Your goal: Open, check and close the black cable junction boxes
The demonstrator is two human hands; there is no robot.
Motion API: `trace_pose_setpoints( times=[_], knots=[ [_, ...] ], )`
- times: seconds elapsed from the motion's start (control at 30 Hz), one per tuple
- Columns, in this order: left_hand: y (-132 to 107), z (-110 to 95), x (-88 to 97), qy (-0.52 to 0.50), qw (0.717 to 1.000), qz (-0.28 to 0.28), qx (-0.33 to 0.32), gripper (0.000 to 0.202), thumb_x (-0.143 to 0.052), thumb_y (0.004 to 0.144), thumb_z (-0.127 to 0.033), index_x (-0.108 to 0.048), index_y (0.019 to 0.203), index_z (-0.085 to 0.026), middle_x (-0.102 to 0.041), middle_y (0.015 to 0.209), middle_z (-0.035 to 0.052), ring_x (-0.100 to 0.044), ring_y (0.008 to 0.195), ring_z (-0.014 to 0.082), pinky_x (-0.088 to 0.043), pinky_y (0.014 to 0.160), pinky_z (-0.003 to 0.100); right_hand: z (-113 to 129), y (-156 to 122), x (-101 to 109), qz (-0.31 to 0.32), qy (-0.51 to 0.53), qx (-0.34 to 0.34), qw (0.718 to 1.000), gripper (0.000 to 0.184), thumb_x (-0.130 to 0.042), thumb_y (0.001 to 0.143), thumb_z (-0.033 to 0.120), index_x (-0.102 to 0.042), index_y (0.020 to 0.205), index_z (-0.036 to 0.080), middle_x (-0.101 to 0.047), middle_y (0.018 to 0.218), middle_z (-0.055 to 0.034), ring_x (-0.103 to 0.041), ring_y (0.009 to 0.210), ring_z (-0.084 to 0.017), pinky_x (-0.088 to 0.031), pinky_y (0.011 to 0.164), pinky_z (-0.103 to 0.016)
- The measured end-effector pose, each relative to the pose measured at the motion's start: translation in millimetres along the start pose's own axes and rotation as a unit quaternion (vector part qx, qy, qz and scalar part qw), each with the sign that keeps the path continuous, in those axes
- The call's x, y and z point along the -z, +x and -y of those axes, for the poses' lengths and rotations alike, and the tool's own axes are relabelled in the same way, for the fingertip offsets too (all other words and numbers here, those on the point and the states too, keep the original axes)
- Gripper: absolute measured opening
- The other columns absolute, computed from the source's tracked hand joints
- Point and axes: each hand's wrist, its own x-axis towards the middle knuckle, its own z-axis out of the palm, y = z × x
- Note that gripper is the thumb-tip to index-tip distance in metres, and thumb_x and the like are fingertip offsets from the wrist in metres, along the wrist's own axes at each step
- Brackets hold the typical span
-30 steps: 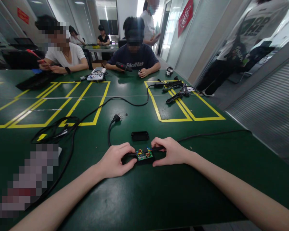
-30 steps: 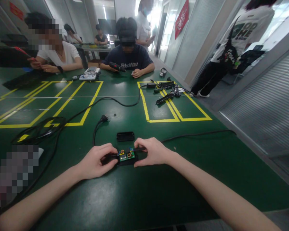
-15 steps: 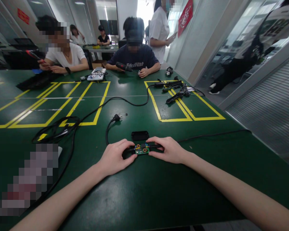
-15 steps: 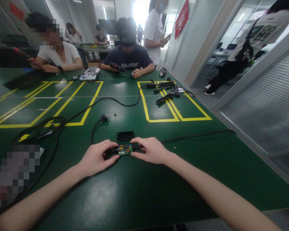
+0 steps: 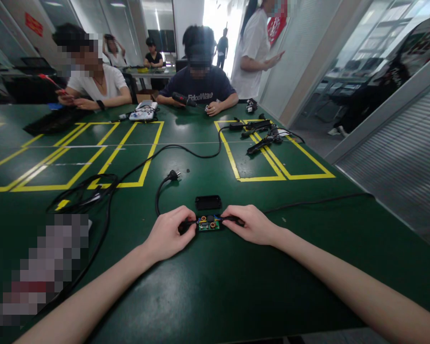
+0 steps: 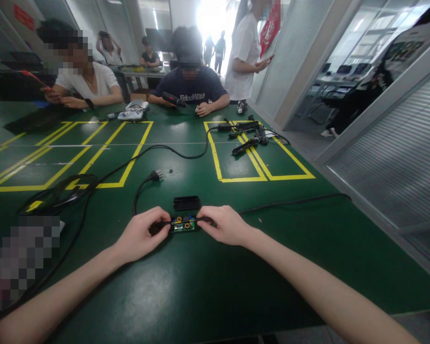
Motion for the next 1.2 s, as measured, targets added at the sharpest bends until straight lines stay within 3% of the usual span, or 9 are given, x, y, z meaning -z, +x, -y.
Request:
trace_pose_setpoints(
  times=[0.2,0.33,0.57,0.77,0.93,1.2],
  knots=[
    [1,0,1.1,-0.002,1.000,0.008,-0.009,0.011,-0.054,0.092,-0.019,-0.065,0.089,-0.020,-0.068,0.084,0.0020,-0.063,0.075,0.0163,-0.048,0.065,0.027,0,0,4,0.010,-0.013,0.055,0.998,0.010,-0.061,0.098,0.028,-0.063,0.094,0.019,-0.066,0.090,-0.0051,-0.063,0.074,-0.016,-0.043,0.064,-0.025],
    [1,0,1.9,-0.005,0.999,0.006,-0.031,0.012,-0.053,0.094,-0.018,-0.065,0.092,-0.020,-0.069,0.088,0.0039,-0.065,0.082,0.0189,-0.051,0.072,0.030,-4,0,6,0.023,-0.050,0.080,0.995,0.018,-0.068,0.095,0.036,-0.064,0.097,0.019,-0.067,0.092,-0.0052,-0.063,0.074,-0.017,-0.043,0.062,-0.025],
    [0,4,0.9,-0.031,0.999,0.003,-0.038,0.013,-0.055,0.096,-0.018,-0.066,0.091,-0.019,-0.069,0.088,0.0046,-0.065,0.083,0.0192,-0.051,0.073,0.030,-11,1,3,0.002,-0.063,0.110,0.992,0.028,-0.064,0.100,0.044,-0.065,0.092,0.017,-0.067,0.086,-0.0047,-0.064,0.071,-0.015,-0.041,0.061,-0.025],
    [0,5,-0.1,-0.040,0.998,0.001,-0.047,0.016,-0.053,0.097,-0.018,-0.064,0.085,-0.019,-0.067,0.085,0.0042,-0.064,0.082,0.0189,-0.051,0.073,0.030,-9,2,5,0.025,-0.112,0.121,0.986,0.037,-0.053,0.105,0.050,-0.067,0.094,0.018,-0.068,0.085,-0.0042,-0.064,0.070,-0.014,-0.039,0.058,-0.025],
    [1,3,2.0,-0.013,0.998,0.025,-0.059,0.017,-0.051,0.095,-0.014,-0.061,0.083,-0.020,-0.067,0.087,0.0049,-0.063,0.083,0.0192,-0.051,0.074,0.031,-8,2,7,0.026,-0.169,0.154,0.973,0.037,-0.046,0.109,0.045,-0.070,0.099,0.018,-0.069,0.086,-0.0056,-0.065,0.072,-0.016,-0.040,0.059,-0.026],
    [5,1,6.6,0.065,0.993,0.045,-0.090,0.020,-0.048,0.097,-0.013,-0.063,0.086,-0.020,-0.067,0.089,0.0059,-0.062,0.084,0.0200,-0.052,0.073,0.031,-9,7,6,0.005,-0.187,0.184,0.965,0.030,-0.052,0.107,0.040,-0.070,0.095,0.018,-0.070,0.085,-0.0078,-0.062,0.080,-0.021,-0.045,0.071,-0.033]
  ],
)
